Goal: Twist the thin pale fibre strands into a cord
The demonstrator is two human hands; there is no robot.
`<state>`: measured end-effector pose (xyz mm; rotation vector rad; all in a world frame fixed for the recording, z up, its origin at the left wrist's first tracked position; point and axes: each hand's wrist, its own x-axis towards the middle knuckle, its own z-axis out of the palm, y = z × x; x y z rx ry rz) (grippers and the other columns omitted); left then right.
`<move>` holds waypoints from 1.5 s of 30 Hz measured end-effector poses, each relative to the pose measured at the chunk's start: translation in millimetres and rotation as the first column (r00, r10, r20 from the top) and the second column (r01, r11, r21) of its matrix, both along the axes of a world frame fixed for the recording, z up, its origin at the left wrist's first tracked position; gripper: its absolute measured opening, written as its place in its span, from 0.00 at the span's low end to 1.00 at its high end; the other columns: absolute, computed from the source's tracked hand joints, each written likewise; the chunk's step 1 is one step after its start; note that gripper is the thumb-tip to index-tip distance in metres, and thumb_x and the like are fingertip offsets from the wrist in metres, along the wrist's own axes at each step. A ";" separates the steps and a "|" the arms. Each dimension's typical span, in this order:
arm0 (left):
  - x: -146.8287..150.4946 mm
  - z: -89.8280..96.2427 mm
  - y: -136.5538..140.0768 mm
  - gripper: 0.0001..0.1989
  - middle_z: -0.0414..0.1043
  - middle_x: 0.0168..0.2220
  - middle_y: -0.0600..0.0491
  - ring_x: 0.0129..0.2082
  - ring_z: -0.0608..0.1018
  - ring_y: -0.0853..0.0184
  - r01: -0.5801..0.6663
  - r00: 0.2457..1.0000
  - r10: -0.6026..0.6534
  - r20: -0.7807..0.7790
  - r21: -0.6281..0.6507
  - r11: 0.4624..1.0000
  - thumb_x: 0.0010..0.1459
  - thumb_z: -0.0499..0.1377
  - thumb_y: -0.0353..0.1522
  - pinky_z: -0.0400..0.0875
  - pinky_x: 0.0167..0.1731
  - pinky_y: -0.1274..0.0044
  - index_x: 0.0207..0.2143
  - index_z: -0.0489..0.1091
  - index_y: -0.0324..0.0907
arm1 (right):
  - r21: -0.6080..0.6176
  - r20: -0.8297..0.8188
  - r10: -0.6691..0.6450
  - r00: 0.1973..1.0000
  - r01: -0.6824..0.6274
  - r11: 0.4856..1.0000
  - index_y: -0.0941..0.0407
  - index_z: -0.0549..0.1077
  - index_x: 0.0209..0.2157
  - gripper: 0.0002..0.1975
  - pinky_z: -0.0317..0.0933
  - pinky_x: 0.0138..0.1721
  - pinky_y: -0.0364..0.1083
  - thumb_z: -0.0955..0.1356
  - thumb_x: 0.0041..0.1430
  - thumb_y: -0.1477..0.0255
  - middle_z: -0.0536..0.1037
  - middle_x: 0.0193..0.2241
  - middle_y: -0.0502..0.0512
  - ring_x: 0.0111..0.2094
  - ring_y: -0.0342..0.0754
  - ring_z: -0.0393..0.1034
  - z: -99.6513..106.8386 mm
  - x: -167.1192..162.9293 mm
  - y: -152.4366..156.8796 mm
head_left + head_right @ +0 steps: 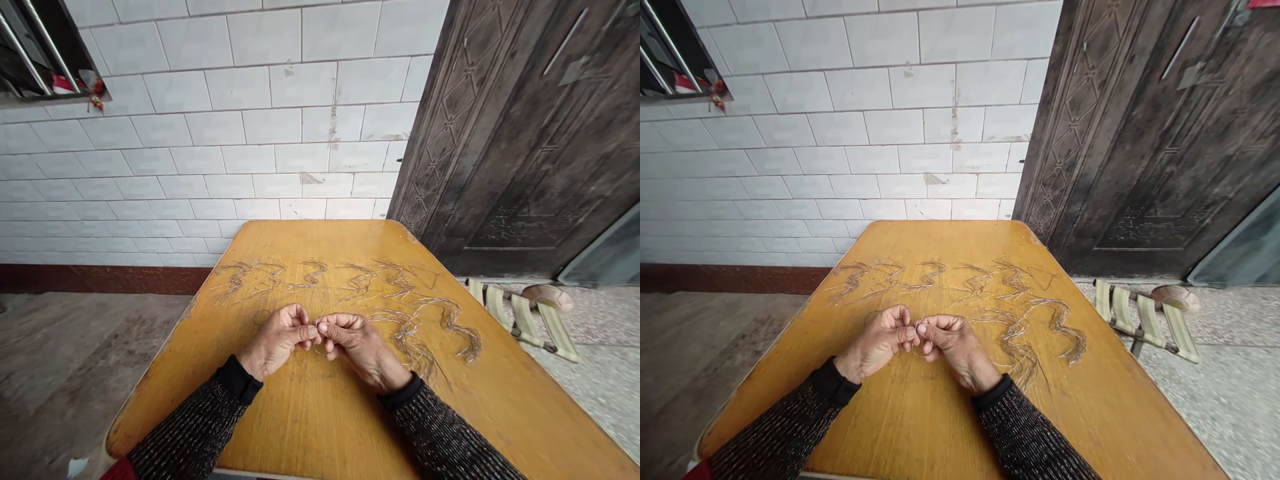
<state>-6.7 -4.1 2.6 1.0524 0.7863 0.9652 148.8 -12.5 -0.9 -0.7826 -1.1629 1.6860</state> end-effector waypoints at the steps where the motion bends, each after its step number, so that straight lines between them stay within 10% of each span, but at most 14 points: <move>1: -0.2 -0.8 0.5 0.17 0.70 0.20 0.56 0.18 0.68 0.76 0.015 1.000 -0.015 0.019 -0.012 1.000 0.39 0.67 0.31 0.56 0.21 0.82 0.25 0.59 0.39 | 0.003 -0.009 0.011 1.000 -0.011 1.000 0.60 0.74 0.22 0.14 0.56 0.19 0.37 0.72 0.42 0.62 0.71 0.19 0.49 0.17 0.35 0.59 0.0 -0.2 0.0; 18: -3.2 -3.7 2.4 0.21 0.68 0.21 0.57 0.17 0.68 0.76 0.100 0.993 -0.103 -0.064 -0.049 0.994 0.40 0.67 0.34 0.55 0.16 0.84 0.27 0.55 0.41 | 0.307 0.269 0.024 0.963 -0.109 0.945 0.59 0.75 0.25 0.17 0.56 0.24 0.38 0.65 0.53 0.60 0.67 0.23 0.51 0.24 0.38 0.60 4.5 2.3 -5.1; 39: -4.9 -3.1 3.0 0.17 0.66 0.17 0.58 0.16 0.68 0.75 0.107 0.973 -0.103 -0.206 0.005 0.994 0.40 0.66 0.34 0.62 0.18 0.82 0.24 0.58 0.39 | 0.153 0.196 -0.055 0.979 0.025 0.988 0.59 0.66 0.17 0.15 0.47 0.19 0.39 0.69 0.43 0.62 0.65 0.14 0.47 0.16 0.36 0.54 2.0 -3.4 -2.3; 45: -28.3 20.3 6.9 0.22 0.69 0.39 0.46 0.25 0.71 0.74 0.173 0.957 -0.147 -0.249 0.088 0.981 0.43 0.65 0.37 0.61 0.23 0.81 0.40 0.65 0.37 | 0.206 0.347 0.001 0.938 -0.077 0.976 0.58 0.62 0.17 0.08 0.45 0.19 0.39 0.64 0.44 0.71 0.60 0.13 0.45 0.16 0.36 0.50 -4.1 4.9 1.2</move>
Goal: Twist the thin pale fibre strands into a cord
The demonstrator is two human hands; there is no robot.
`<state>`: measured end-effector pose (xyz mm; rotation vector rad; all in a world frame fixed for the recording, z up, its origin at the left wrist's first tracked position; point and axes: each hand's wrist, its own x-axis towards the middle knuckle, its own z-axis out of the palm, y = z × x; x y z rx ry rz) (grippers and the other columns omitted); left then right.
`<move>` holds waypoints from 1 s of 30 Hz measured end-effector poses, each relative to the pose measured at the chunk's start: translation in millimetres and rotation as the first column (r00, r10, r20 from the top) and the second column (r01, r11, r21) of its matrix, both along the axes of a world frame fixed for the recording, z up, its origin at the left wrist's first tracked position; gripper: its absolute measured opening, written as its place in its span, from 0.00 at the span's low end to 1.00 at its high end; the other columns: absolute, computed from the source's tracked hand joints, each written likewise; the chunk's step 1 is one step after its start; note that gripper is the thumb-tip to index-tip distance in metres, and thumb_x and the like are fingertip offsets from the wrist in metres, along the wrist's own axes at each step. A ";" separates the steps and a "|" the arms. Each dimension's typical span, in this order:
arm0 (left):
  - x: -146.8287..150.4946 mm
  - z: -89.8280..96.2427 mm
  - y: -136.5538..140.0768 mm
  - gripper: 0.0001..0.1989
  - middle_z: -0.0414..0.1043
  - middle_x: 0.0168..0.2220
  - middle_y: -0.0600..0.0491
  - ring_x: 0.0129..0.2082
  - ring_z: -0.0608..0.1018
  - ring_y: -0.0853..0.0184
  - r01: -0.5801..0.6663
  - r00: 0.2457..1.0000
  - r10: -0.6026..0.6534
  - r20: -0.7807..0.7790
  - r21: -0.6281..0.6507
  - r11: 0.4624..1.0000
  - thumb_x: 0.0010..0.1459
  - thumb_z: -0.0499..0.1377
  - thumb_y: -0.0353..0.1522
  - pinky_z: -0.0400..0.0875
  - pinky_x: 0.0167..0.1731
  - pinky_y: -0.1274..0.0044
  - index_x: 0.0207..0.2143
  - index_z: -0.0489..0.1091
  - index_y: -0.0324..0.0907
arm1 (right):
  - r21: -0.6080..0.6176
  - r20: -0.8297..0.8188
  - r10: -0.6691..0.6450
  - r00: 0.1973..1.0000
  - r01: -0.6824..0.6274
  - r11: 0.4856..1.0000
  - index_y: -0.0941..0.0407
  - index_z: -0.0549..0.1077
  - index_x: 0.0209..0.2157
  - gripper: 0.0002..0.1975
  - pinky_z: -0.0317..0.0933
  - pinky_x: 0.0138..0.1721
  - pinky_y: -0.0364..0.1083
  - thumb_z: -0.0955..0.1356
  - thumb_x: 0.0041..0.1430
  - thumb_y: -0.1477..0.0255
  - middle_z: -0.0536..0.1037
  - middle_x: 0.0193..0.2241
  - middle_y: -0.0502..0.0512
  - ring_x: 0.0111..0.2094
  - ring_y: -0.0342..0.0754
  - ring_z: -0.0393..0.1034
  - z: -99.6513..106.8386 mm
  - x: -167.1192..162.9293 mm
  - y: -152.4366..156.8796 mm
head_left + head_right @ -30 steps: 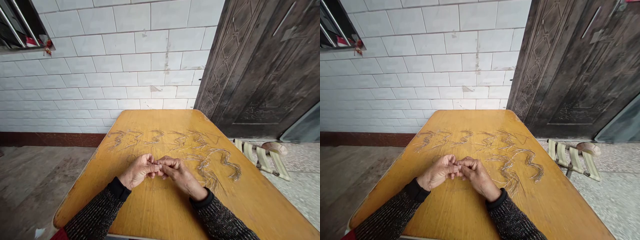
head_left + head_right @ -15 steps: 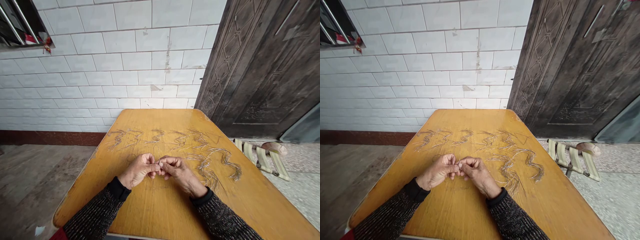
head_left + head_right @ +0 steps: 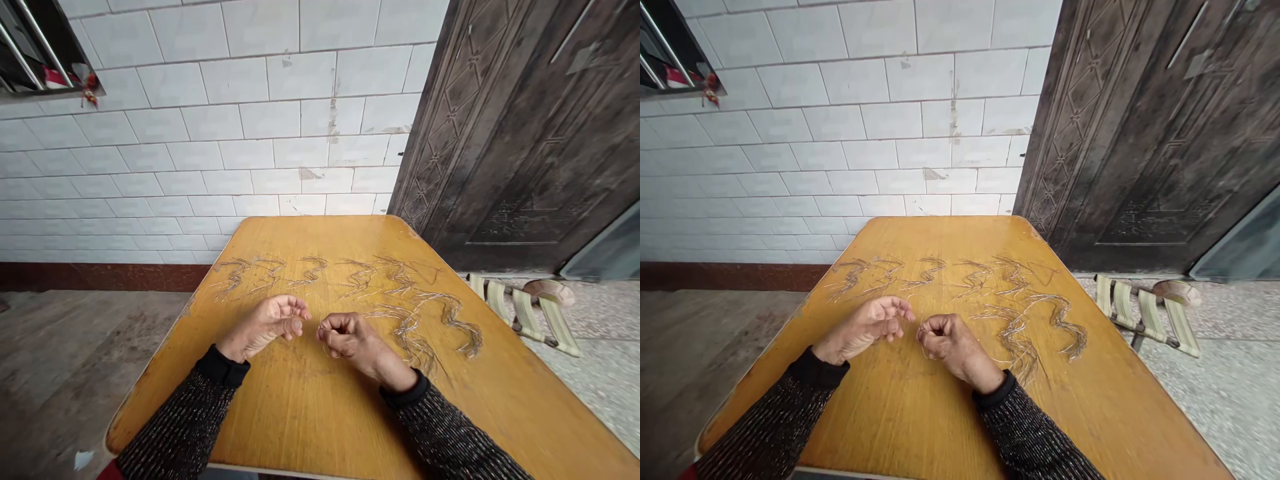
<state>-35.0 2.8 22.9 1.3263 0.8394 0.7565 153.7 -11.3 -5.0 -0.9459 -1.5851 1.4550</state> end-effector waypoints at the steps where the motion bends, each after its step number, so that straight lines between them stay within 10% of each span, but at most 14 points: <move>1: -3.6 3.7 0.4 0.28 0.68 0.43 0.44 0.26 0.70 0.75 0.044 0.999 -0.044 0.020 0.002 0.999 0.41 0.66 0.36 0.62 0.24 0.81 0.45 0.64 0.38 | 0.013 0.030 0.033 0.999 -0.034 0.999 0.58 0.62 0.17 0.07 0.44 0.19 0.39 0.63 0.44 0.73 0.58 0.13 0.44 0.16 0.36 0.49 -1.1 2.3 0.4; 8: -5.9 6.6 1.4 0.16 0.72 0.33 0.49 0.28 0.71 0.72 -0.086 0.978 0.115 -0.176 0.166 0.982 0.48 0.61 0.33 0.62 0.26 0.81 0.41 0.69 0.38 | 0.111 0.137 0.101 0.985 -0.117 0.987 0.58 0.60 0.16 0.07 0.42 0.18 0.38 0.61 0.43 0.77 0.55 0.15 0.44 0.17 0.36 0.47 -0.3 8.1 -1.0; 17: -3.6 8.5 -0.1 0.14 0.68 0.24 0.54 0.20 0.72 0.73 -0.076 0.971 0.105 -0.215 0.137 0.988 0.53 0.55 0.40 0.63 0.19 0.82 0.32 0.68 0.38 | -0.063 0.027 -0.123 0.992 0.125 0.990 0.58 0.66 0.17 0.05 0.49 0.14 0.36 0.64 0.43 0.72 0.62 0.11 0.44 0.12 0.36 0.54 -3.7 3.0 3.4; 30: 17.1 -1.1 -3.7 0.16 0.63 0.22 0.57 0.23 0.73 0.73 -0.141 0.944 0.191 0.268 -0.194 0.971 0.48 0.61 0.38 0.65 0.25 0.80 0.20 0.58 0.38 | -0.143 -0.216 -0.226 0.950 0.198 0.970 0.59 0.67 0.17 0.16 0.55 0.16 0.38 0.70 0.42 0.60 0.66 0.11 0.46 0.13 0.36 0.57 11.0 -7.7 -1.8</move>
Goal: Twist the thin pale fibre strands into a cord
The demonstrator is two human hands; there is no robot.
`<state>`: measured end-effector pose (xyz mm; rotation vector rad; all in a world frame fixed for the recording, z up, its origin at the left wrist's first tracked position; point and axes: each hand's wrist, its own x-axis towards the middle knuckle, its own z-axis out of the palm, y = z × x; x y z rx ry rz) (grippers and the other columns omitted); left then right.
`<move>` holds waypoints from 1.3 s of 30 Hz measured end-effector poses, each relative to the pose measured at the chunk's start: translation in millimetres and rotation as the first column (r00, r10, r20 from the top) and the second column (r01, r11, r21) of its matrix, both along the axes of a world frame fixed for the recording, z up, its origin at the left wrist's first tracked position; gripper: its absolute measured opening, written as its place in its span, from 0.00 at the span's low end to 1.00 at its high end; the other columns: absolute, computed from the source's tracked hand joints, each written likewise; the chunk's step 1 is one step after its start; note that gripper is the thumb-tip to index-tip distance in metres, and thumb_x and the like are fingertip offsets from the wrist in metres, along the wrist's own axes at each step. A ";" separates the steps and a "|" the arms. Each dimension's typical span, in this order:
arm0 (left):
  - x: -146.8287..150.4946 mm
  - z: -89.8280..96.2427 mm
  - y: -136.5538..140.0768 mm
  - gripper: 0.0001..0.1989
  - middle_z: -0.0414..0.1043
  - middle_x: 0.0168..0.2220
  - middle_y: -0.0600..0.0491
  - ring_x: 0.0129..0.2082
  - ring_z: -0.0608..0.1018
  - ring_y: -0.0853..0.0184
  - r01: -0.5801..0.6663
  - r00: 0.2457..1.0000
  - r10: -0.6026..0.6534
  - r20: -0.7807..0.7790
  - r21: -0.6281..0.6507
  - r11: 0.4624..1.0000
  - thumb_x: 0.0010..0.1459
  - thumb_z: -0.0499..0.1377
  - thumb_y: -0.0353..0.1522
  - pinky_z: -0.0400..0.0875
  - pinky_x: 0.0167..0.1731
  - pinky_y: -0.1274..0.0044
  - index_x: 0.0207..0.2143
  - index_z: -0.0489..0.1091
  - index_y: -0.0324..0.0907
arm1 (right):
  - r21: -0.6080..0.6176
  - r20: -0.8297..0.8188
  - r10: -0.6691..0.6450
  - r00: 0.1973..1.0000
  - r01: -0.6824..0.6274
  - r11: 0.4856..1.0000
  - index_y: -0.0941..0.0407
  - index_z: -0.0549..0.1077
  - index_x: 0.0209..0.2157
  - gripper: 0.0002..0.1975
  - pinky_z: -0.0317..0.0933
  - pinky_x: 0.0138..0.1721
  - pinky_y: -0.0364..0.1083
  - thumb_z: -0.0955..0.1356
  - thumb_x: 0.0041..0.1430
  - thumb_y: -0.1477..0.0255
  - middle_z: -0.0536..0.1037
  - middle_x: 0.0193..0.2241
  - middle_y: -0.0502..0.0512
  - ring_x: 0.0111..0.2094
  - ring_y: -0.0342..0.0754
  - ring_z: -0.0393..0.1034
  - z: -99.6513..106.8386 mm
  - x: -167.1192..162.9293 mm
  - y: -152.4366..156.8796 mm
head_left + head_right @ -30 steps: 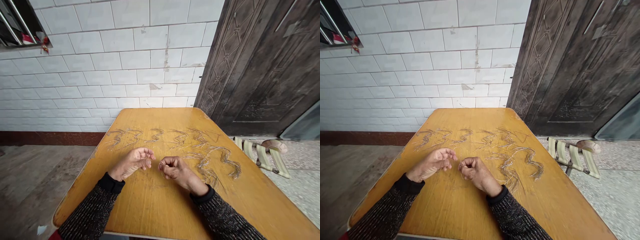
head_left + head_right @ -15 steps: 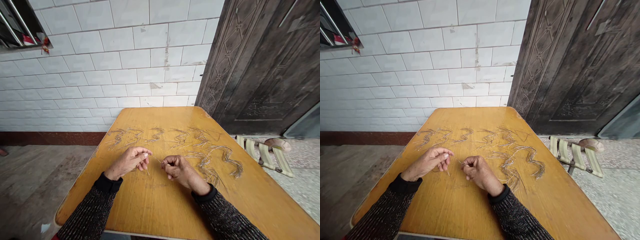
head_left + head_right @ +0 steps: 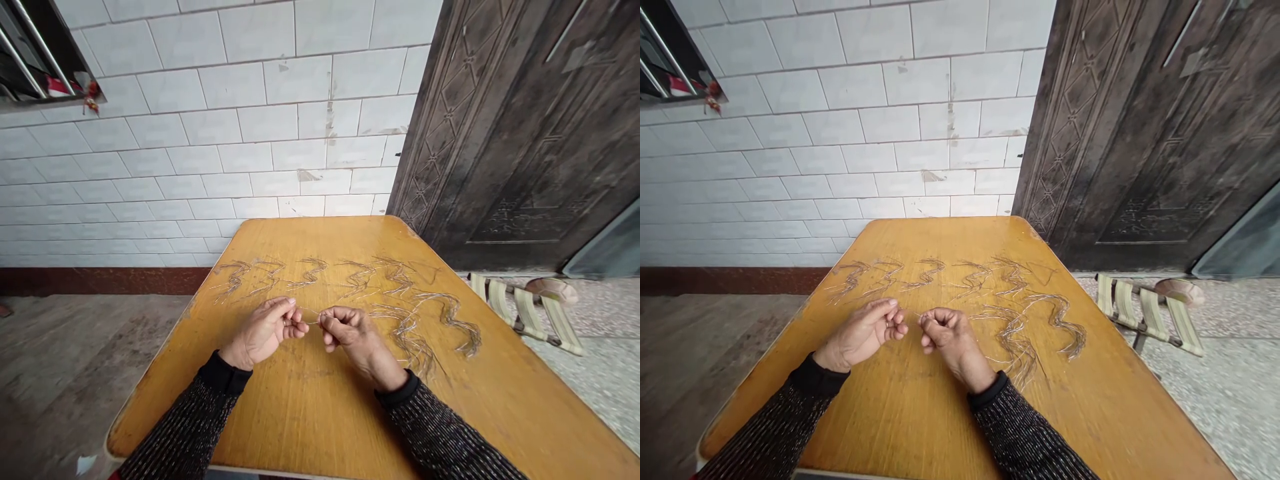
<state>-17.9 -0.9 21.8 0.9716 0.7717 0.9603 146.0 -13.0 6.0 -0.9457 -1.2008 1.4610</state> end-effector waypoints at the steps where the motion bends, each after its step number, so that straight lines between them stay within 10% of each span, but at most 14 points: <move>1: 1.4 -0.3 -0.6 0.15 0.63 0.23 0.56 0.24 0.73 0.72 -0.012 0.999 0.013 0.035 -0.011 1.000 0.49 0.60 0.37 0.66 0.26 0.80 0.20 0.58 0.38 | -0.001 -0.023 -0.004 1.000 0.004 1.000 0.59 0.67 0.18 0.16 0.55 0.17 0.38 0.70 0.42 0.60 0.66 0.12 0.46 0.13 0.36 0.58 0.3 -0.2 0.0; 39: 4.3 -0.1 -2.0 0.13 0.64 0.22 0.56 0.22 0.73 0.72 -0.219 0.960 0.247 -0.129 0.198 0.955 0.49 0.60 0.37 0.66 0.23 0.80 0.22 0.63 0.36 | 0.024 -0.055 0.161 0.985 -0.160 0.987 0.61 0.73 0.29 0.19 0.63 0.29 0.40 0.68 0.48 0.57 0.74 0.20 0.51 0.22 0.38 0.67 1.0 6.7 -1.9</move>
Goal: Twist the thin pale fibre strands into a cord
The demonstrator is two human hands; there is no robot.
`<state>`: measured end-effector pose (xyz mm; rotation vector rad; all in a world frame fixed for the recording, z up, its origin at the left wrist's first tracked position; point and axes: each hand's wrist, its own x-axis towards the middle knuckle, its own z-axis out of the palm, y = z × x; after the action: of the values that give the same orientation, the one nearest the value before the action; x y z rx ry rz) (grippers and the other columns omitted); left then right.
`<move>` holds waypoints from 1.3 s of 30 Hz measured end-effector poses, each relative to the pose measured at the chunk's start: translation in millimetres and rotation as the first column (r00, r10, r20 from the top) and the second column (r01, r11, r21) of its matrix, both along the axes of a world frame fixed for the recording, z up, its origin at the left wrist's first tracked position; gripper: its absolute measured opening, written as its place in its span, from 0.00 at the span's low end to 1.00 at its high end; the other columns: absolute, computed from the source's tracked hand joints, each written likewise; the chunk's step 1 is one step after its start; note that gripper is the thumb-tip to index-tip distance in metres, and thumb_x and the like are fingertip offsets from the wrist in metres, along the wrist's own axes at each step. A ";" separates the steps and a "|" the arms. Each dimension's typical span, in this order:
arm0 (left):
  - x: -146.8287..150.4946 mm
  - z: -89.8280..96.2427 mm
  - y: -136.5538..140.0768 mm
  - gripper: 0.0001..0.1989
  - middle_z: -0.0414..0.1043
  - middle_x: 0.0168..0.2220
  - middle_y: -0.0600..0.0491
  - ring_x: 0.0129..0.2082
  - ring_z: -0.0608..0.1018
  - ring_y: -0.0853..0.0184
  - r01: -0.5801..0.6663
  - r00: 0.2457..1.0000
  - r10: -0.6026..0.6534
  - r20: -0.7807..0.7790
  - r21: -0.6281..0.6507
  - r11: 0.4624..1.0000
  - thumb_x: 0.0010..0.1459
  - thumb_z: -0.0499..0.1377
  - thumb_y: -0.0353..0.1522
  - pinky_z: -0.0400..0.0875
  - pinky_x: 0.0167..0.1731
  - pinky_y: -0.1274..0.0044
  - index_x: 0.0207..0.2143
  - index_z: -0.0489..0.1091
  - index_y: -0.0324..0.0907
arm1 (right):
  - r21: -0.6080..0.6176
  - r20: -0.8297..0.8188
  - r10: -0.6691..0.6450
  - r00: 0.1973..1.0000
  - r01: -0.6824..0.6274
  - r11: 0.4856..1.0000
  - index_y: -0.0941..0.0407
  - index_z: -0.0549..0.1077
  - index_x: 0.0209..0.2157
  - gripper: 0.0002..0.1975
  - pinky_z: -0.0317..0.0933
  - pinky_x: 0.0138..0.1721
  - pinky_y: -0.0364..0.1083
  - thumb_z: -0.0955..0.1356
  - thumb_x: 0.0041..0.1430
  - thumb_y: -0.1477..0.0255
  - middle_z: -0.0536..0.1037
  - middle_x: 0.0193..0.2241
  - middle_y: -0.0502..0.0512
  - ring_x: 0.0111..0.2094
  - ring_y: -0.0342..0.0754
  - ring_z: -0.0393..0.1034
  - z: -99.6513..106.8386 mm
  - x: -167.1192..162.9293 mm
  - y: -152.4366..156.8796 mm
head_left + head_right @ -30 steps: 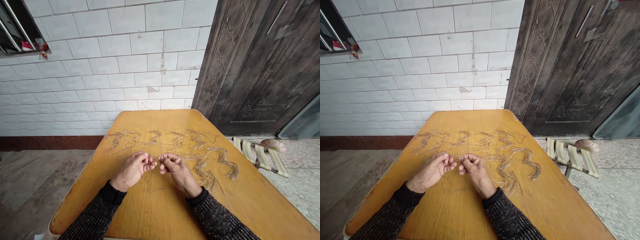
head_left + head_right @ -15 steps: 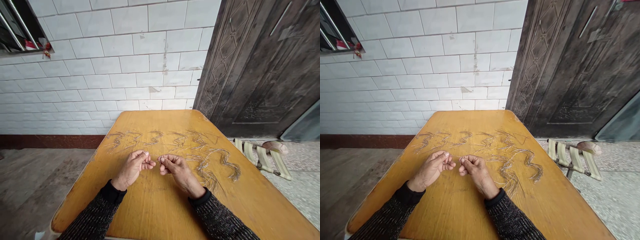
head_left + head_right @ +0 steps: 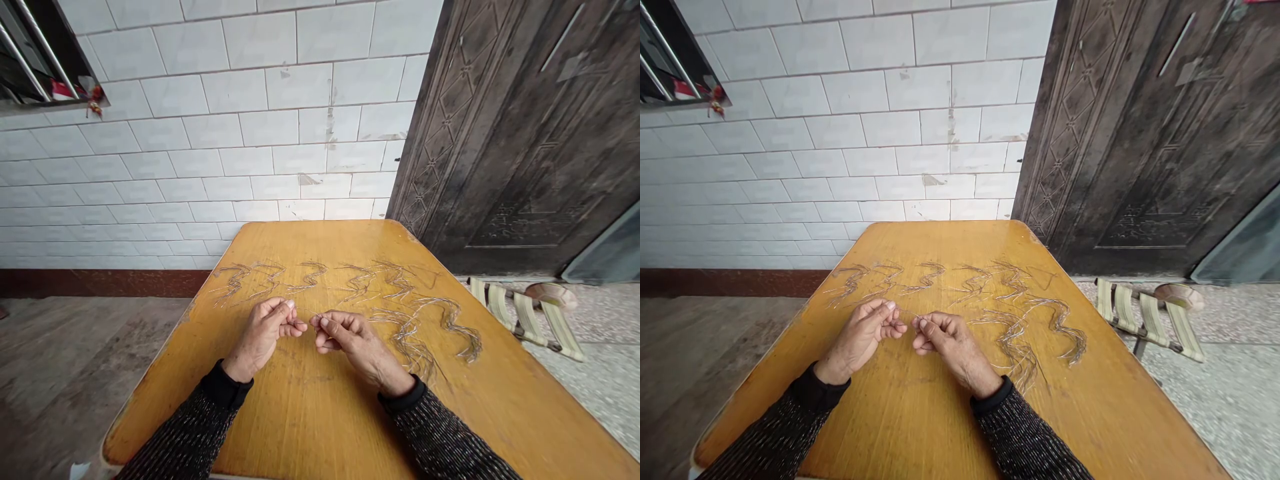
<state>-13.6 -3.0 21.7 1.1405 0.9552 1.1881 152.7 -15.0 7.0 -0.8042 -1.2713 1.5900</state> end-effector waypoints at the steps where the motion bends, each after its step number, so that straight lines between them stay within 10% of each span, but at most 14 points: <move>1: 0.1 -0.1 -0.2 0.14 0.64 0.22 0.56 0.22 0.73 0.72 -0.003 1.000 0.003 -0.005 0.003 1.000 0.49 0.60 0.38 0.66 0.23 0.80 0.22 0.63 0.36 | 0.002 0.010 0.009 1.000 -0.009 1.000 0.61 0.73 0.29 0.19 0.63 0.28 0.39 0.69 0.48 0.58 0.74 0.20 0.51 0.21 0.38 0.67 0.4 0.1 -0.1; 11: 0.1 -0.3 -0.1 0.19 0.66 0.29 0.52 0.25 0.73 0.70 0.063 0.976 -0.056 0.212 -0.030 0.998 0.51 0.56 0.46 0.66 0.24 0.79 0.29 0.65 0.37 | -0.141 -0.186 -0.060 0.981 0.034 0.989 0.61 0.75 0.28 0.15 0.63 0.26 0.38 0.72 0.44 0.62 0.74 0.19 0.50 0.20 0.37 0.67 -7.1 -1.3 6.2; 21: 17.0 -15.1 -5.0 0.09 0.70 0.33 0.50 0.31 0.72 0.70 0.115 0.980 -0.117 -0.162 -0.019 0.993 0.51 0.59 0.35 0.65 0.29 0.79 0.31 0.67 0.38 | -0.204 -0.221 -0.219 0.950 0.174 0.963 0.58 0.77 0.27 0.14 0.62 0.28 0.39 0.73 0.40 0.63 0.75 0.27 0.54 0.28 0.41 0.68 -6.8 -6.7 4.1; 32: 20.9 -19.6 -5.2 0.11 0.69 0.33 0.50 0.31 0.71 0.70 0.038 0.990 -0.036 -0.133 0.014 0.999 0.49 0.59 0.37 0.67 0.30 0.79 0.29 0.68 0.37 | -0.045 -0.032 -0.206 0.978 0.204 0.978 0.55 0.78 0.31 0.14 0.61 0.26 0.40 0.69 0.47 0.60 0.71 0.41 0.57 0.38 0.48 0.64 -10.3 -15.1 -1.6; 39: 20.3 -19.7 -4.5 0.10 0.68 0.22 0.54 0.21 0.70 0.73 0.011 0.986 -0.004 -0.166 0.044 0.999 0.50 0.58 0.36 0.60 0.19 0.83 0.27 0.66 0.37 | 0.387 0.251 -0.211 0.945 0.101 0.916 0.55 0.72 0.44 0.19 0.61 0.46 0.50 0.60 0.58 0.61 0.66 0.49 0.61 0.51 0.53 0.58 -18.5 -14.8 -0.5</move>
<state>6.7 -7.5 2.1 1.2928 1.0537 1.1263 137.8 -15.5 -11.4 -0.8905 -1.6121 1.0808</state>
